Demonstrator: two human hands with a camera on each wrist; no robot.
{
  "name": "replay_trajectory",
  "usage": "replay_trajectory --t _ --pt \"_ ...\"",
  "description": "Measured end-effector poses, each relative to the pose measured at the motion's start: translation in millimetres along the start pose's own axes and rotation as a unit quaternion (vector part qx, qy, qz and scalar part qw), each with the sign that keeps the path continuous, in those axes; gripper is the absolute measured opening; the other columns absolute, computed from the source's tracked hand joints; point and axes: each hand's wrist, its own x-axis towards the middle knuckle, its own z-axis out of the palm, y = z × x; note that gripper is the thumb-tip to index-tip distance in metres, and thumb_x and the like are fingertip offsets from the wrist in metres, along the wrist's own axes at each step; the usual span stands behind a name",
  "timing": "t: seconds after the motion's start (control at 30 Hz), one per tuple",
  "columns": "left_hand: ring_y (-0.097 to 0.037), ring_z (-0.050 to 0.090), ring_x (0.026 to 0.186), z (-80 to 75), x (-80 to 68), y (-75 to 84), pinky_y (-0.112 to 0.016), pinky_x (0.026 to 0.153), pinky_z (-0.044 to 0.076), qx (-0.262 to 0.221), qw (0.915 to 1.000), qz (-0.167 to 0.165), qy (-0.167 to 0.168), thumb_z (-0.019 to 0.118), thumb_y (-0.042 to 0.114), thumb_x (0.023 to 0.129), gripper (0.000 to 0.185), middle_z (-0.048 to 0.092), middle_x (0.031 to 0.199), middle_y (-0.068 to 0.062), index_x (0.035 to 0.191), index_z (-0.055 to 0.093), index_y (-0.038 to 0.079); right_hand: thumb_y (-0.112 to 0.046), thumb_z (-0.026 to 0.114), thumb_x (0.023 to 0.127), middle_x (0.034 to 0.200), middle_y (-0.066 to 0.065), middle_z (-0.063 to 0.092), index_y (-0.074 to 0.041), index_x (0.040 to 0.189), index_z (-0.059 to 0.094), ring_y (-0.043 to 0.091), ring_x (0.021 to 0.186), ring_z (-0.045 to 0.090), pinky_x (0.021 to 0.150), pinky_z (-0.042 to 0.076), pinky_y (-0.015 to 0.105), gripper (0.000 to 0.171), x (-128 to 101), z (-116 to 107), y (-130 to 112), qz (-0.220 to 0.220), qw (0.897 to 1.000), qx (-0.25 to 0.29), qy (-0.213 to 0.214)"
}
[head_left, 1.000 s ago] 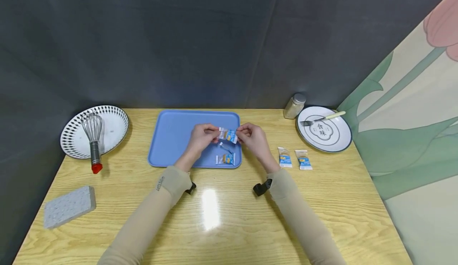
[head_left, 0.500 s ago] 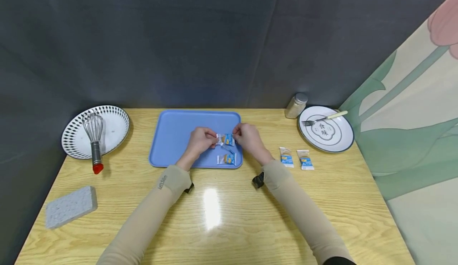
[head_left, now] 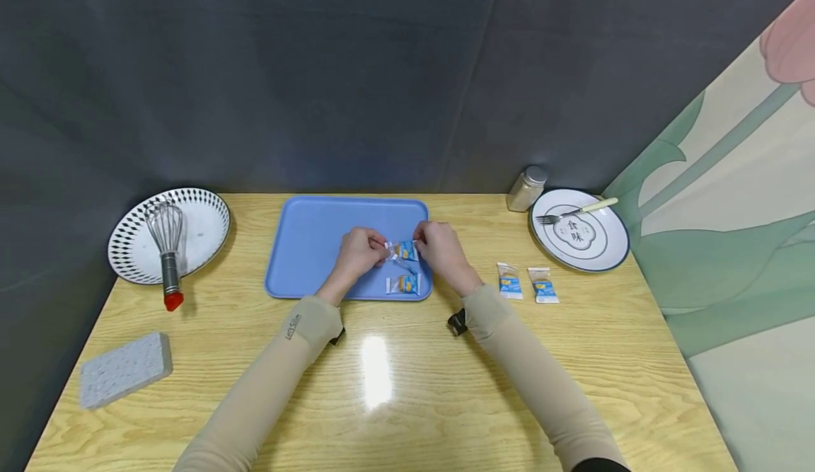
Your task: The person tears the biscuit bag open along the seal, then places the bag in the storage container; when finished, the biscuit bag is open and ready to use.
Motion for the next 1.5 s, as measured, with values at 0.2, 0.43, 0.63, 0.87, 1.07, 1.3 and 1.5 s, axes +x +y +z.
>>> replay_trajectory --t 0.2,0.43,0.63,0.87,1.07,1.3,1.5 --pt "-0.015 0.069 0.064 -0.4 -0.6 -2.8 -0.025 0.062 0.060 -0.052 0.9986 -0.002 -0.001 0.075 -0.007 0.092 0.014 0.076 0.090 -0.019 0.105 0.076 -0.011 0.003 0.071 0.100 0.094 0.017 0.075 0.005 0.099 0.074 0.029 0.086 0.071 0.078 0.060 0.041 0.004 -4.7 -3.8 -0.2 0.003 1.000 0.016 0.002" --pt "-0.022 0.072 0.071 -10.4 -6.1 -1.2 -0.032 0.069 0.063 -0.089 0.9960 0.003 0.002 0.069 0.001 0.101 0.020 0.075 0.099 -0.022 0.115 0.074 -0.012 -0.003 0.065 0.105 0.097 0.018 0.075 0.005 0.105 0.074 0.031 0.086 0.072 0.078 0.060 0.044 0.012 -18.2 -18.6 6.4 0.013 0.996 0.071 0.046" --pt "-0.044 0.072 0.091 -24.6 -16.2 20.5 -0.050 0.083 0.061 -0.099 0.9949 0.020 -0.005 0.063 0.010 0.108 0.029 0.069 0.107 -0.022 0.126 0.071 -0.011 -0.010 0.062 0.109 0.105 0.021 0.075 0.005 0.113 0.073 0.037 0.094 0.075 0.084 0.060 0.050 0.019 -36.6 -39.7 12.3 0.028 0.989 0.125 0.075" --pt "-0.046 0.073 0.099 -12.8 -27.2 44.0 -0.050 0.088 0.062 -0.123 0.9908 0.030 -0.048 0.062 0.010 0.109 0.032 0.067 0.114 -0.027 0.132 0.067 -0.012 -0.009 0.062 0.109 0.107 0.022 0.075 0.006 0.114 0.072 0.037 0.090 0.076 0.077 0.061 0.047 0.019 -60.4 -60.7 18.2 0.030 0.984 0.150 0.095" --pt "-0.043 0.074 0.100 10.5 -30.5 54.8 -0.046 0.086 0.063 -0.115 0.9896 0.039 -0.077 0.062 0.010 0.109 0.032 0.070 0.117 -0.023 0.134 0.067 -0.009 -0.008 0.060 0.110 0.107 0.023 0.073 0.008 0.118 0.070 0.039 0.092 0.075 0.072 0.060 0.037 0.021 -84.5 -70.5 29.3 0.050 0.979 0.168 0.103" --pt "-0.045 0.074 0.103 38.3 -31.2 68.5 -0.047 0.087 0.063 -0.119 0.9859 0.050 -0.107 0.062 0.012 0.110 0.029 0.071 0.119 -0.022 0.130 0.069 -0.008 -0.004 0.057 0.110 0.109 0.027 0.074 0.011 0.121 0.068 0.043 0.096 0.074 0.071 0.055 0.018 0.022 -113.0 -77.1 48.9 0.095 0.970 0.193 0.114" --pt "-0.041 0.075 0.101 58.3 -32.4 76.4 -0.034 0.077 0.061 -0.076 0.9862 0.070 -0.129 0.061 0.015 0.110 0.027 0.071 0.119 -0.019 0.126 0.073 -0.003 -0.002 0.060 0.108 0.107 0.030 0.073 0.013 0.119 0.069 0.045 0.093 0.074 0.068 0.054 0.013 0.021 -129.8 -80.9 65.6 0.127 0.959 0.202 0.154"
